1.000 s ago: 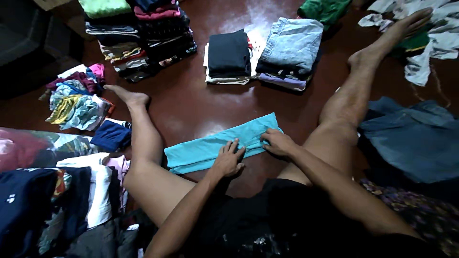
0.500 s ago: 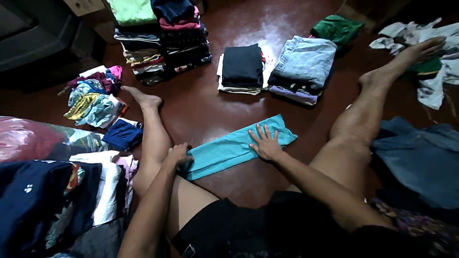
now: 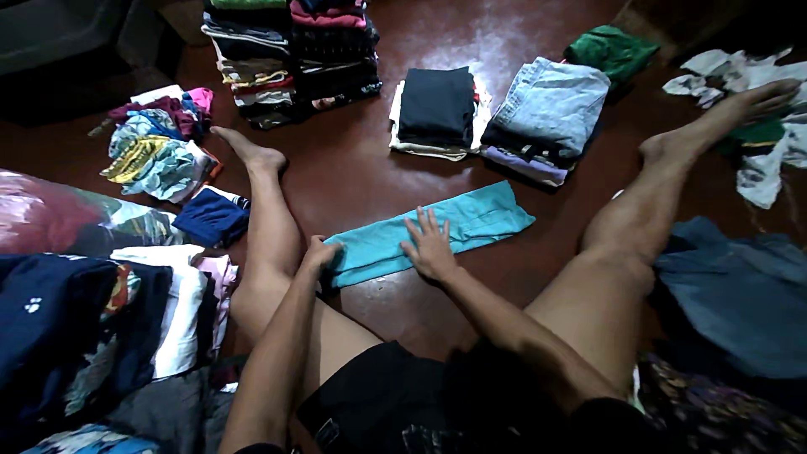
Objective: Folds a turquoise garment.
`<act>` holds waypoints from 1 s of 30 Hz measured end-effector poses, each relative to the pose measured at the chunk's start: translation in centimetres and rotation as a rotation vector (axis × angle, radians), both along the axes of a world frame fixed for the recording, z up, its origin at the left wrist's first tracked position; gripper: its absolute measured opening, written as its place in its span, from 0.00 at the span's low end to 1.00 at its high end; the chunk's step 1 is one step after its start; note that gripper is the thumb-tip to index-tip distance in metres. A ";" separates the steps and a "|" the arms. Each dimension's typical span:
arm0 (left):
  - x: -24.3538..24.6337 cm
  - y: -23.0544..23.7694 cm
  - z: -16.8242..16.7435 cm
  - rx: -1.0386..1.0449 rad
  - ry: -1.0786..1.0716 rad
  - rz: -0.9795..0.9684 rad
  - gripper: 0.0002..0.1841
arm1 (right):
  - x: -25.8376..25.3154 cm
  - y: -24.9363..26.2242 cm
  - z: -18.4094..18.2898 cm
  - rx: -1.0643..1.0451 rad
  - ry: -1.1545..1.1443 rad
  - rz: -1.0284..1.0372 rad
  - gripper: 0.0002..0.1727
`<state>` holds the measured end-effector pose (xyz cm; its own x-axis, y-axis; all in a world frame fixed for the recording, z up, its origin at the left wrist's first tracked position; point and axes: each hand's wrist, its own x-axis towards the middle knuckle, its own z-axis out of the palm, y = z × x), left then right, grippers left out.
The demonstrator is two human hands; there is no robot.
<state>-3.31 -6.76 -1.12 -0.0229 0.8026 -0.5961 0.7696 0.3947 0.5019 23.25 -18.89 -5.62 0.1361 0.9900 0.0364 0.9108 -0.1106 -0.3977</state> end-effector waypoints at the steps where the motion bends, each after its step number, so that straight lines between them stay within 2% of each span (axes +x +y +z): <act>1: -0.1 -0.4 0.2 0.001 0.080 -0.053 0.44 | -1.5 0.3 -0.5 -0.047 0.018 0.011 0.40; 3: -0.7 -1.1 0.4 0.002 0.147 -0.103 0.42 | -3.3 0.7 -2.1 -0.156 0.019 0.026 0.40; 4: -1.1 -1.1 0.3 0.022 0.085 -0.082 0.40 | -3.6 0.7 -2.8 -0.193 0.001 0.033 0.41; 6: -1.9 -1.1 0.3 0.087 -0.150 -0.020 0.38 | -3.9 0.6 -3.2 -0.223 -0.011 0.032 0.42; 8: -1.3 -1.5 1.4 0.159 -0.367 -0.003 0.40 | -4.1 0.4 -2.3 -0.208 0.097 0.008 0.43; 10: 1.1 -2.0 4.0 0.240 -0.445 -0.012 0.42 | -4.4 0.5 -0.5 -0.083 0.384 -0.020 0.42; 12: 4.9 -3.8 6.9 0.291 -0.445 -0.037 0.44 | -5.0 0.5 1.7 0.056 0.879 0.005 0.36; 14: 8.7 -5.7 8.9 0.315 -0.447 -0.145 0.45 | -5.5 0.2 2.6 0.128 1.398 0.004 0.36; 16: 12.4 -6.2 9.8 0.337 -0.480 -0.318 0.46 | -4.5 0.3 3.9 0.132 1.767 -0.148 0.40; 18: 14.8 -5.9 9.4 0.309 -0.550 -0.477 0.47 | -2.3 0.3 3.8 0.152 1.973 -0.302 0.42; 20: 15.9 -5.4 7.5 0.295 -0.601 -0.520 0.42 | 0.9 -0.2 2.7 0.183 2.073 -0.403 0.40; 22: 15.5 -5.2 4.9 0.320 -0.586 -0.463 0.37 | 3.8 -0.8 1.6 0.131 2.031 -0.551 0.36; 24: 13.7 -5.9 1.2 0.348 -0.544 -0.369 0.33 | 5.6 -1.1 0.3 0.060 1.778 -0.677 0.27; 26: 11.5 -7.1 -2.0 0.339 -0.471 -0.268 0.31 | 6.5 -0.8 -0.2 -0.003 1.455 -0.675 0.29; 30: 10.6 -8.0 -2.3 0.303 -0.365 -0.195 0.28 | 7.1 0.2 1.1 0.021 1.121 -0.625 0.30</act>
<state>7.27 -14.73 -3.37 0.3108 0.9091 -0.2774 0.5675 0.0566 0.8214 30.35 -18.69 -4.55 0.5414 0.7475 -0.3849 -0.1257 -0.3807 -0.9161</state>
